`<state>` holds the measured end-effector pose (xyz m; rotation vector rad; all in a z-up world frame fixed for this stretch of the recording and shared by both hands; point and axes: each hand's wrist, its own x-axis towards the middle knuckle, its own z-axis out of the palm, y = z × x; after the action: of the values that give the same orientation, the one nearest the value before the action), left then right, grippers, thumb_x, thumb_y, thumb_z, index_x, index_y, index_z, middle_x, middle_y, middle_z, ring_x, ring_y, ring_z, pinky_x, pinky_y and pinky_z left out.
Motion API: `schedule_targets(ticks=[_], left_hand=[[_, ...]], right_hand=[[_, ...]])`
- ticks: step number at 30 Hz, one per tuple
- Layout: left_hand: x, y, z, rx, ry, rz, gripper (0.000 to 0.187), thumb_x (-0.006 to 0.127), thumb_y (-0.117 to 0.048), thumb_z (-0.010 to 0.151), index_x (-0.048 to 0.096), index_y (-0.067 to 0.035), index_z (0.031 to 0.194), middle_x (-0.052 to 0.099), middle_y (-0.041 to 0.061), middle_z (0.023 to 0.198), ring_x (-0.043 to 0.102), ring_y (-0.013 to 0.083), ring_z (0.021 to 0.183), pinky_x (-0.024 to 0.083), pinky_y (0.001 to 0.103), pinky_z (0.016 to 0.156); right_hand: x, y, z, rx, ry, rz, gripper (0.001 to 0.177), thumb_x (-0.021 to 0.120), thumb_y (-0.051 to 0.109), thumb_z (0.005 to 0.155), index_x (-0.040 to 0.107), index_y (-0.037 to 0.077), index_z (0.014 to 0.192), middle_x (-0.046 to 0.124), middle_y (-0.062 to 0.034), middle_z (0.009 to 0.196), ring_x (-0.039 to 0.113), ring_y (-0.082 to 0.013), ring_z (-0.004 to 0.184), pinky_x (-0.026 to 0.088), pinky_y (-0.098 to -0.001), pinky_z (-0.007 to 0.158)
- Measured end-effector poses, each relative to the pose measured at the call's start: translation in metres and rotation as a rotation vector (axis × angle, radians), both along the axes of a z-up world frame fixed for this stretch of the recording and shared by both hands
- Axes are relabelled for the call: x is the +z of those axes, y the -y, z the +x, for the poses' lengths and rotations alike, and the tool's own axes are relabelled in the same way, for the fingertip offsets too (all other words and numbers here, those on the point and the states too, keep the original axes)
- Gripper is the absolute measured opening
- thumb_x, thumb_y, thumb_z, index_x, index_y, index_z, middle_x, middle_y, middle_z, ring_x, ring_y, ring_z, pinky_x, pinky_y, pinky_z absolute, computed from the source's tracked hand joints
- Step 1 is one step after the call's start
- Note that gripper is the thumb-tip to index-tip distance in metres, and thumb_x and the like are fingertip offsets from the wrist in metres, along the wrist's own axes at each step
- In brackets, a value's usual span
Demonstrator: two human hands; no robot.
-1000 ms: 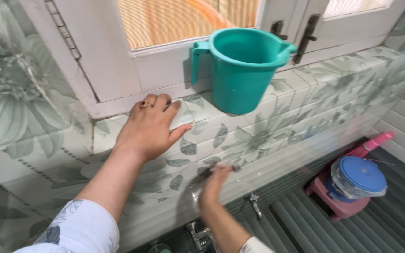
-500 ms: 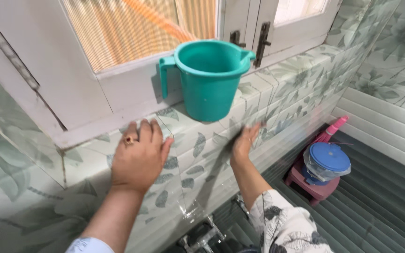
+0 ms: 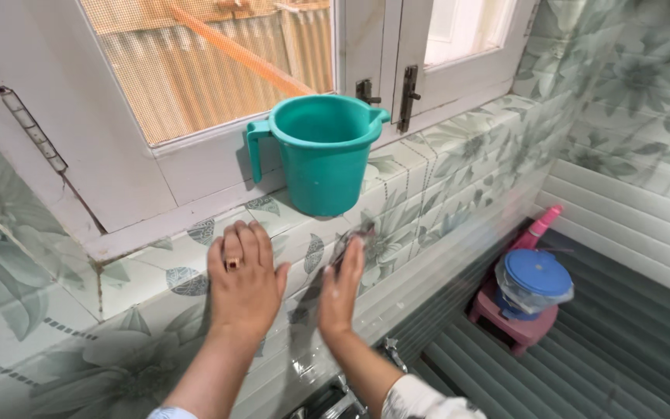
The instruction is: The person wipes a tiled bathroom wall and metal faucets using a cloth and soapy water from a bucket, scrubbing various sections of the tile and the fixtures.
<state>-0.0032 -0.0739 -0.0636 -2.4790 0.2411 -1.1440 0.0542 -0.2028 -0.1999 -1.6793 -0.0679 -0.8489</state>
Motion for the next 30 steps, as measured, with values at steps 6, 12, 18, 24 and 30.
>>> schedule_targets(ticks=[6, 12, 18, 24, 30], left_hand=[[-0.014, 0.039, 0.004, 0.182, -0.133, -0.143, 0.108, 0.075, -0.062, 0.071, 0.036, 0.004, 0.148, 0.038, 0.025, 0.149, 0.034, 0.0393, 0.14, 0.027, 0.053, 0.114], [-0.016, 0.066, 0.018, 0.229, -0.048, -0.208, 0.121, 0.087, -0.063, 0.057, 0.039, 0.001, 0.147, 0.04, 0.026, 0.149, 0.035, 0.0395, 0.141, 0.026, 0.054, 0.116], [-0.019, 0.089, 0.026, 0.385, -0.102, -0.241, 0.131, 0.088, -0.069, 0.049, 0.037, 0.004, 0.145, 0.038, 0.026, 0.149, 0.033, 0.0398, 0.141, 0.023, 0.054, 0.117], [-0.017, 0.093, 0.022, 0.329, -0.031, -0.244, 0.131, 0.09, -0.067, 0.05, 0.036, 0.004, 0.146, 0.038, 0.026, 0.151, 0.033, 0.0404, 0.143, 0.023, 0.055, 0.12], [-0.018, 0.09, 0.023, 0.275, 0.004, -0.254, 0.129, 0.092, -0.063, 0.049, 0.036, 0.004, 0.144, 0.04, 0.025, 0.147, 0.035, 0.0399, 0.141, 0.027, 0.055, 0.119]], right_hand=[[0.02, 0.086, 0.076, -0.053, 0.002, -0.132, 0.072, 0.047, 0.031, 0.104, 0.015, 0.009, 0.165, 0.003, -0.0169, 0.174, -0.003, -0.0366, 0.16, 0.002, -0.0483, 0.127], [-0.078, 0.175, 0.193, -0.144, -0.344, 0.5, 0.084, 0.05, 0.048, 0.102, 0.006, 0.011, 0.164, 0.0, -0.0135, 0.173, 0.006, -0.0319, 0.159, 0.013, -0.046, 0.126], [-0.16, 0.148, 0.147, 0.281, -0.535, 0.889, 0.091, 0.051, 0.05, 0.095, 0.006, 0.008, 0.162, 0.009, -0.016, 0.172, 0.015, -0.0345, 0.157, 0.017, -0.0474, 0.124], [-0.043, 0.08, 0.048, 0.291, -0.084, 0.04, 0.071, 0.043, 0.034, 0.105, 0.016, 0.007, 0.165, -0.006, -0.0202, 0.174, -0.01, -0.0437, 0.16, -0.001, -0.0557, 0.127], [0.052, 0.159, 0.129, -0.029, 0.141, -0.108, 0.071, 0.038, 0.029, 0.104, 0.01, 0.012, 0.168, -0.006, -0.0133, 0.175, -0.012, -0.0376, 0.16, -0.007, -0.0553, 0.129]])
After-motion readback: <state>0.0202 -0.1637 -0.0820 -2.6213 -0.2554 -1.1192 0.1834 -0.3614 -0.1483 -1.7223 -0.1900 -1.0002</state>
